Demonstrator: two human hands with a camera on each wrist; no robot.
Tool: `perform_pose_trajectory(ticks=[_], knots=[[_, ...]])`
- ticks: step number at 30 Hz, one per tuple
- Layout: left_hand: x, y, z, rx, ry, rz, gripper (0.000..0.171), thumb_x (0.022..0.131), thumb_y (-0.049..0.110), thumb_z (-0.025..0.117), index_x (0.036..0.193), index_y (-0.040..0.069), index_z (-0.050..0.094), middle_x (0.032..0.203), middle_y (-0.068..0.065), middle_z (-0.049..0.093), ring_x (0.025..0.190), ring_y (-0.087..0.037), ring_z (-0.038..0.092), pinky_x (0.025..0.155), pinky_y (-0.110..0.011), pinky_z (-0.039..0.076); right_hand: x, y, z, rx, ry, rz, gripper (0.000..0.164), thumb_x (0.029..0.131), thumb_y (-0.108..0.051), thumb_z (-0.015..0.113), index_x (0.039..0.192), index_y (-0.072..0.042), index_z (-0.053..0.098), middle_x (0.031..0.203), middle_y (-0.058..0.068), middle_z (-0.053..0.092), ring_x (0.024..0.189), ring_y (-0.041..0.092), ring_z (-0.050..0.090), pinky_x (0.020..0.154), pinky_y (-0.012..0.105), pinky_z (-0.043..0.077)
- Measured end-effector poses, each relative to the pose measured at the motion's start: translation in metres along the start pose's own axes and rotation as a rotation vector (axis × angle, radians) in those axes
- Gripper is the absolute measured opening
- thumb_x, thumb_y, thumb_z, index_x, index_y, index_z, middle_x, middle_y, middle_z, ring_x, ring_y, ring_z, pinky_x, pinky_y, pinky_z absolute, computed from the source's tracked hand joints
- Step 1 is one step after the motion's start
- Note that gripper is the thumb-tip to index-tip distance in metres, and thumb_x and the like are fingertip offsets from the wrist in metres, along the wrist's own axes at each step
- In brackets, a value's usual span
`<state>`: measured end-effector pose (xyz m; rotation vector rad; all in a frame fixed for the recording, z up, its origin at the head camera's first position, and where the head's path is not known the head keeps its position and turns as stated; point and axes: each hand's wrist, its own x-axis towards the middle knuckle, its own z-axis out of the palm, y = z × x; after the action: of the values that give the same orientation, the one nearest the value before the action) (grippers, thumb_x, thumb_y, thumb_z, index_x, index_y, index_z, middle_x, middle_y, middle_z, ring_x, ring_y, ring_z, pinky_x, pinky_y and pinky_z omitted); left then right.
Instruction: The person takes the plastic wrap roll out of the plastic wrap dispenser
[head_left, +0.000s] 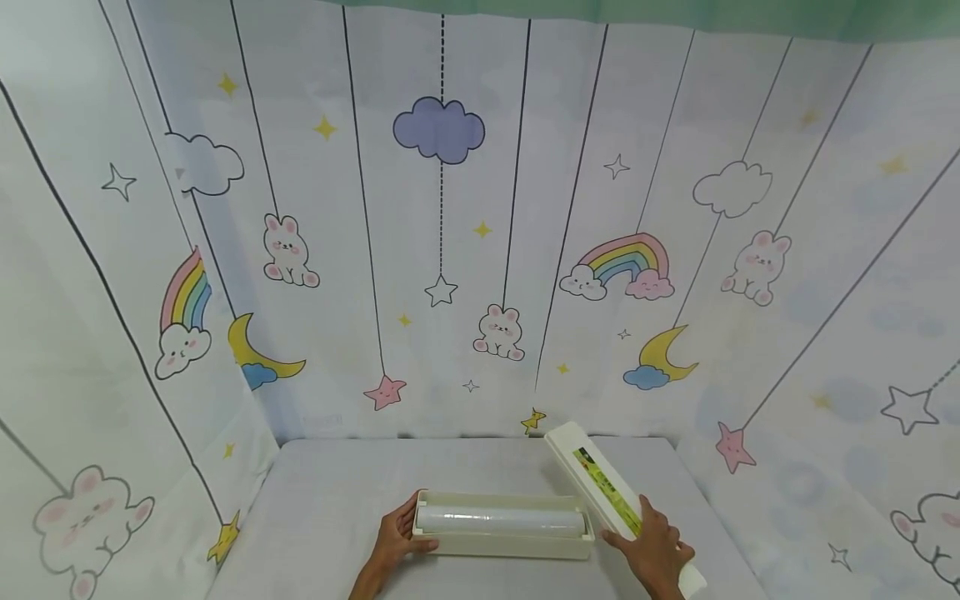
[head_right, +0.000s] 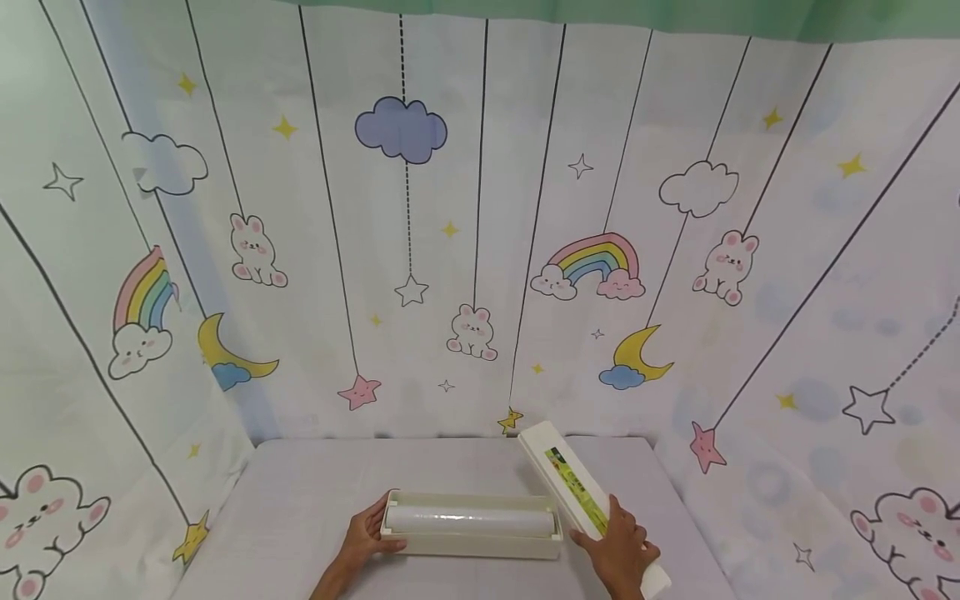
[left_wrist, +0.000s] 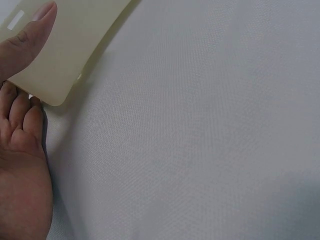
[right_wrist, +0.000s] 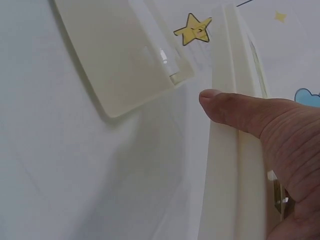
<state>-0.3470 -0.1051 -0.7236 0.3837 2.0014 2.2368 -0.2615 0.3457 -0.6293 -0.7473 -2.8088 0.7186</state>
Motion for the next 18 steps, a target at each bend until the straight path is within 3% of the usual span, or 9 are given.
perform_pose_trajectory(ticks=[5,12,18], knots=[[-0.0005,0.0002,0.0001,-0.017,0.001,-0.011,0.102,0.066,-0.009,0.088,0.153,-0.005,0.035,0.157,-0.026,0.038,0.146,-0.043,0.036,0.113,-0.021,0.045,-0.0010,0.0003,-0.0030,0.012,0.001,0.007,0.115,0.065,-0.052,0.089,0.152,-0.003,0.032,0.135,0.034,0.049,0.108,0.049,0.047,0.085,0.063,0.032],[0.0010,-0.0003,-0.0001,0.010,-0.002,-0.022,0.104,0.067,-0.004,0.089,0.154,-0.005,0.033,0.159,-0.025,0.034,0.146,-0.036,0.039,0.109,-0.013,0.045,-0.0003,0.0039,-0.0035,0.007,0.002,0.010,0.115,0.066,-0.050,0.088,0.152,-0.003,0.031,0.137,0.034,0.047,0.110,0.051,0.046,0.085,0.063,0.031],[-0.0001,-0.0008,-0.0002,0.002,0.002,-0.041,0.104,0.066,-0.004,0.090,0.154,-0.003,0.034,0.159,-0.023,0.035,0.146,-0.033,0.041,0.109,-0.014,0.045,-0.0013,0.0058,-0.0030,0.003,0.006,0.030,0.115,0.066,-0.051,0.089,0.152,-0.002,0.032,0.135,0.034,0.048,0.108,0.049,0.047,0.084,0.062,0.032]])
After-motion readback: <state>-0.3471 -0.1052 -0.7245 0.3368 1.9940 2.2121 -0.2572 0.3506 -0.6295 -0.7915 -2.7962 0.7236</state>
